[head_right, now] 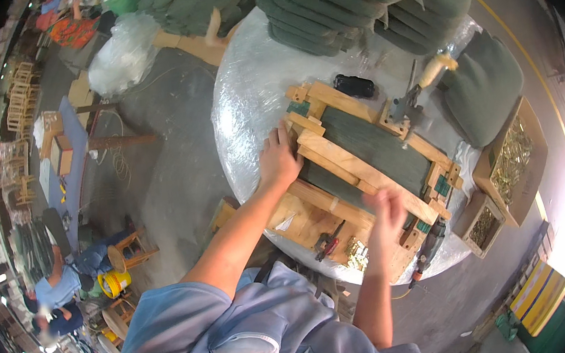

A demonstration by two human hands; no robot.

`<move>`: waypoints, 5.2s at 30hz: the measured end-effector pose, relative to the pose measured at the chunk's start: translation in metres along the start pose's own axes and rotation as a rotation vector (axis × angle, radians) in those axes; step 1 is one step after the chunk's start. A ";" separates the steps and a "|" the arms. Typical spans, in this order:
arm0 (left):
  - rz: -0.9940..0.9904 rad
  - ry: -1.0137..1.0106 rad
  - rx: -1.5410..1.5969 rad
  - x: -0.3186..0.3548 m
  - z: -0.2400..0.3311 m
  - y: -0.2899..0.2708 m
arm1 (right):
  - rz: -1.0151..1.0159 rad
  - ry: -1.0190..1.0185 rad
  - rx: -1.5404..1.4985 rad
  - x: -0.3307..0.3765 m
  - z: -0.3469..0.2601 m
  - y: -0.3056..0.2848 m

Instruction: The person assembles a chair by placing a green cushion onto a wooden frame, securing it with a pneumatic drill and fasteners, and adjusting the frame. The person repeats this process for multiple cushions, stacking the finished units on the table.

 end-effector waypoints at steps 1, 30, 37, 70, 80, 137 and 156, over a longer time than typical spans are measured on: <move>-0.004 0.013 -0.008 0.000 0.001 0.000 | 0.011 0.012 0.011 0.032 0.015 0.003; 0.055 1.053 -0.078 -0.002 0.063 -0.028 | 0.726 0.586 -0.150 0.406 0.132 0.009; -0.117 1.179 -0.039 0.001 0.038 -0.057 | 0.525 0.408 0.192 0.359 0.087 0.049; 0.109 0.127 -0.028 -0.119 -0.094 -0.014 | 0.165 -0.058 1.215 0.078 0.059 0.039; 0.084 0.107 -0.029 -0.119 -0.094 -0.012 | 0.940 0.580 -0.470 0.025 0.102 -0.021; -1.418 0.821 1.351 0.082 0.162 -0.213 | 0.367 -0.380 -0.430 0.228 -0.109 0.017; -2.014 -0.081 0.878 0.119 0.088 -0.041 | 0.184 -0.356 -0.510 0.136 -0.017 -0.108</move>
Point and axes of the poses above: each hand's wrist, its own x-axis away from the middle knuckle, its own y-axis out of the palm, z = x × y, the point moved 1 cm from there along -x, towards the middle knuckle, and after that the axes turned 4 degrees about -y, right-handed, at the moved point
